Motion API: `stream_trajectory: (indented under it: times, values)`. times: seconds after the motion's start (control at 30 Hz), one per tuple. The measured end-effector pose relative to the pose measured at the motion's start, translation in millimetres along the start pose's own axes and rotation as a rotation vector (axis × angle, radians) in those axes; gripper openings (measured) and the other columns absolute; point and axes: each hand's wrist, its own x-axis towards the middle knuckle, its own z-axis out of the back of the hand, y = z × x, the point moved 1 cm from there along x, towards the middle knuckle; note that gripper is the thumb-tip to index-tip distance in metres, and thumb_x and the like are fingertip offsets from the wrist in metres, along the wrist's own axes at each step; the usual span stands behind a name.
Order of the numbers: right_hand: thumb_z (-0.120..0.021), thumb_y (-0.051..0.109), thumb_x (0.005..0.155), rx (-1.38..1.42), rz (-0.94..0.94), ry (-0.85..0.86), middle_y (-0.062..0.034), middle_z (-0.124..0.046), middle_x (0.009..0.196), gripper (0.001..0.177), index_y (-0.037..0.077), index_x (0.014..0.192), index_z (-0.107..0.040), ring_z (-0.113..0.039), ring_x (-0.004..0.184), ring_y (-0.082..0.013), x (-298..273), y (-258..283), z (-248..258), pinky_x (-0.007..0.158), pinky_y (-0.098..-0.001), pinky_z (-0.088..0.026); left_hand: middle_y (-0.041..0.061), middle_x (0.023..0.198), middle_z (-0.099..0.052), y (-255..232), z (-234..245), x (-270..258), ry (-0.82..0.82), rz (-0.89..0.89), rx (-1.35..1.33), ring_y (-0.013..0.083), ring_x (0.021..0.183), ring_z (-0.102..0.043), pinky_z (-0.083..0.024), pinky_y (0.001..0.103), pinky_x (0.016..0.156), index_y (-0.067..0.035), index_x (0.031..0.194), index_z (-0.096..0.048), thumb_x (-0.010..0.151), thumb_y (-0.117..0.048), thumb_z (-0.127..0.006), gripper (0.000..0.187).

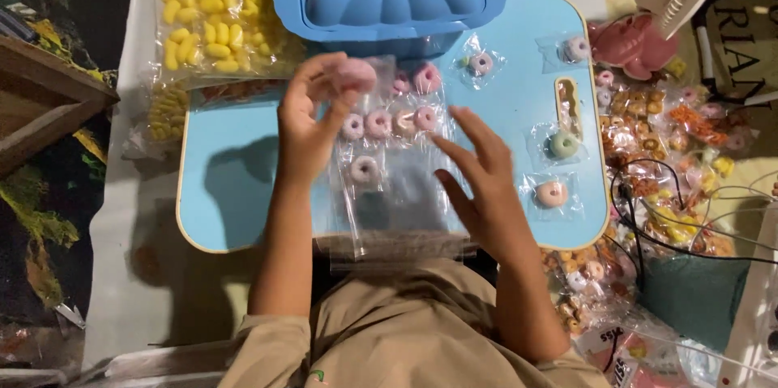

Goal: Manually packing small donut-shaped snacks into individual compartments of a plastic packaging sheet.

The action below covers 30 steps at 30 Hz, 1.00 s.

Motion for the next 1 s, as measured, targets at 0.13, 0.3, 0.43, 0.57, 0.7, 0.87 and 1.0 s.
stream_trajectory:
  times: [0.13, 0.3, 0.43, 0.57, 0.7, 0.87, 1.0]
  values:
    - [-0.06, 0.002, 0.1, -0.099, -0.183, 0.118, -0.0159, -0.036, 0.165, 0.059, 0.013, 0.156, -0.044, -0.027, 0.154, -0.0391, -39, -2, 13, 0.121, -0.0602, -0.017, 0.009, 0.116, -0.069, 43, 21, -3, -0.043, -0.085, 0.058, 0.016, 0.107, -0.069, -0.053, 0.035, 0.103, -0.004, 0.127, -0.065, 0.097, -0.027, -0.079, 0.041]
    - [-0.05, -0.005, 0.102, -0.129, -0.239, 0.209, -0.0173, -0.031, 0.167, 0.064, 0.007, 0.162, -0.031, -0.02, 0.156, -0.0369, -72, -28, -3, 0.122, -0.06, -0.009, 0.011, 0.113, -0.067, 51, 20, -10, -0.06, -0.106, 0.059, 0.0173, 0.105, -0.067, -0.052, 0.036, 0.103, -0.001, 0.12, -0.066, 0.094, -0.028, -0.079, 0.039]
    - [-0.048, -0.005, 0.103, -0.237, -0.227, 0.207, -0.0109, -0.025, 0.171, 0.066, 0.011, 0.164, -0.028, -0.013, 0.159, -0.0297, -68, -51, -9, 0.125, -0.0538, -0.005, 0.017, 0.115, -0.069, 47, 20, -7, 0.037, -0.093, -0.024, 0.0254, 0.109, -0.07, -0.055, 0.039, 0.098, 0.0, 0.12, -0.062, 0.096, -0.035, -0.074, 0.044]
    - [-0.051, -0.008, 0.102, -0.261, -0.217, 0.174, -0.0136, -0.031, 0.168, 0.065, 0.01, 0.162, -0.033, -0.016, 0.159, -0.033, -57, -53, -9, 0.124, -0.0577, -0.006, 0.016, 0.11, -0.068, 58, 21, -9, 0.052, -0.042, -0.076, 0.0245, 0.102, -0.07, -0.056, 0.039, 0.094, -0.001, 0.12, -0.063, 0.095, -0.029, -0.077, 0.039]
    - [-0.058, -0.003, 0.103, -0.153, -0.212, 0.094, -0.0123, -0.034, 0.166, 0.065, 0.016, 0.161, -0.037, -0.016, 0.158, -0.0335, -42, -46, -2, 0.123, -0.0571, -0.007, 0.009, 0.105, -0.069, 64, 14, -10, 0.113, 0.083, -0.202, 0.0177, 0.099, -0.071, -0.058, 0.034, 0.091, -0.003, 0.118, -0.063, 0.086, -0.028, -0.087, 0.047]
    - [-0.066, 0.014, 0.102, 0.116, -0.192, 0.085, -0.0096, -0.056, 0.146, 0.056, 0.013, 0.155, -0.045, -0.045, 0.143, -0.0338, 0, -16, -5, 0.12, -0.0512, -0.027, 0.009, 0.095, -0.069, 70, 17, -11, 0.252, 0.17, -0.243, 0.0187, 0.089, -0.074, -0.063, 0.034, 0.084, 0.001, 0.112, -0.068, 0.081, -0.009, -0.09, 0.04]
    - [-0.075, 0.02, 0.098, 0.269, -0.234, 0.111, 0.0012, -0.074, 0.112, 0.059, 0.02, 0.15, -0.049, -0.066, 0.121, -0.0225, 25, -14, -26, 0.114, -0.0449, -0.038, 0.007, 0.091, -0.07, 57, 11, -13, 0.318, 0.224, -0.232, 0.0159, 0.084, -0.074, -0.063, 0.03, 0.078, 0.0, 0.107, -0.07, 0.078, -0.008, -0.093, 0.038]
